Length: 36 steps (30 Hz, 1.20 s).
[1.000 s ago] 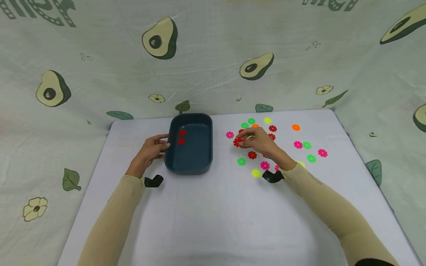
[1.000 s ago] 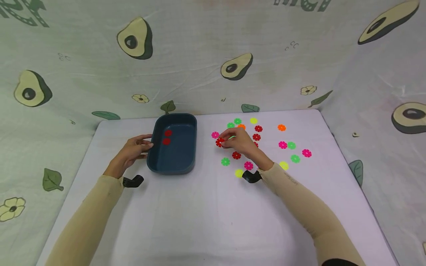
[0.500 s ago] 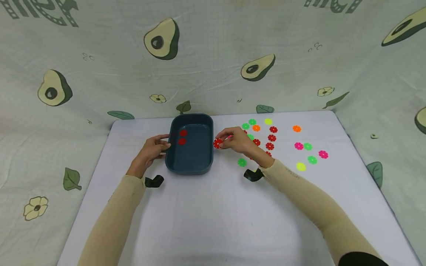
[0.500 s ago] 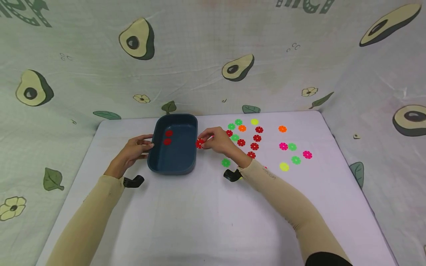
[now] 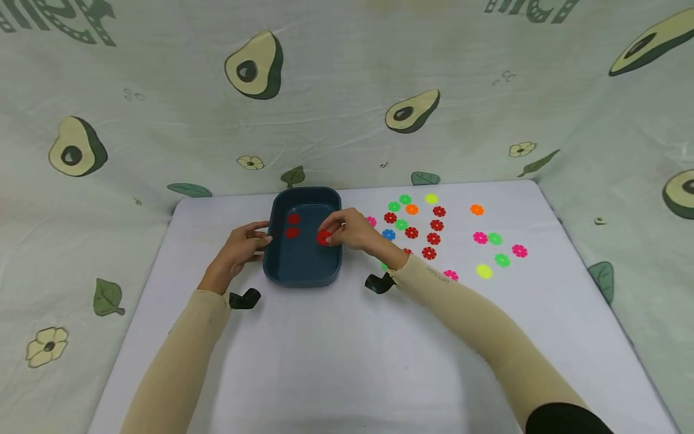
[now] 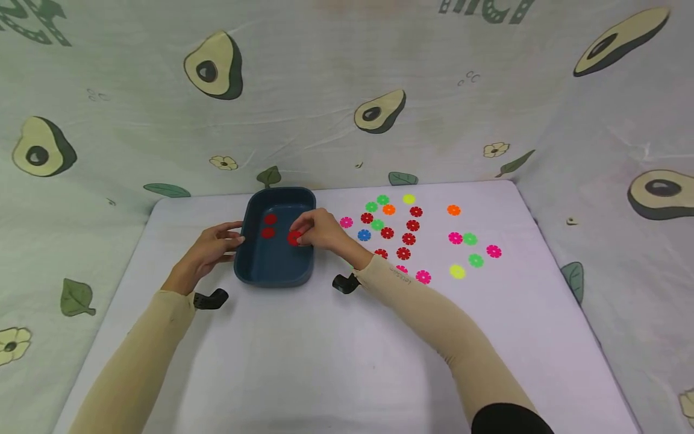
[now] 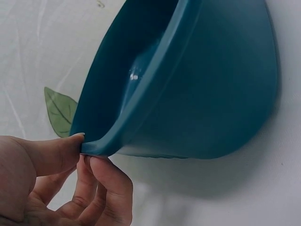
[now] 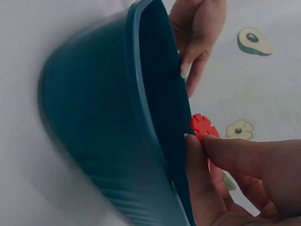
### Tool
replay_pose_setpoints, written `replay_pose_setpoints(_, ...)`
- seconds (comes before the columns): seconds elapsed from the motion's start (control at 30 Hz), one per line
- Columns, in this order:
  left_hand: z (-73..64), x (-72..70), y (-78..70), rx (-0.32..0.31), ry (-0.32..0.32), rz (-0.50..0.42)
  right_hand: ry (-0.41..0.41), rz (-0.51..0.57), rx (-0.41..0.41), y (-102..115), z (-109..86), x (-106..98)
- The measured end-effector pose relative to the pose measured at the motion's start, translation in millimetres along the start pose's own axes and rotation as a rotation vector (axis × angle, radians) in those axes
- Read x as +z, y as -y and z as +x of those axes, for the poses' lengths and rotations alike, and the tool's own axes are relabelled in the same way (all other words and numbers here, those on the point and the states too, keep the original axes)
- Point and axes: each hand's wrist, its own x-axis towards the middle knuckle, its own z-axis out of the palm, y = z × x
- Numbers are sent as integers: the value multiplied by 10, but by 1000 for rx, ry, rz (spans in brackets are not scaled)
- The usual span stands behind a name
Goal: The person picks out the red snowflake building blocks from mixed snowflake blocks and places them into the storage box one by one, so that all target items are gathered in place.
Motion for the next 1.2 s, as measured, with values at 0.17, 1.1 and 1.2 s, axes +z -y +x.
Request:
replay_pose_setpoints(0.17, -30, -22, -2, 19, 6, -19, 10, -58, -23, 70, 109, 103)
replay_pose_setpoints(1.1, -53, 0, -25, 3, 24, -57, 32, -129, 126, 275, 475, 385)
replay_pose_setpoints(1.2, -42, -7, -18, 2, 26, -60, 38, -133, 146, 293, 505, 402)
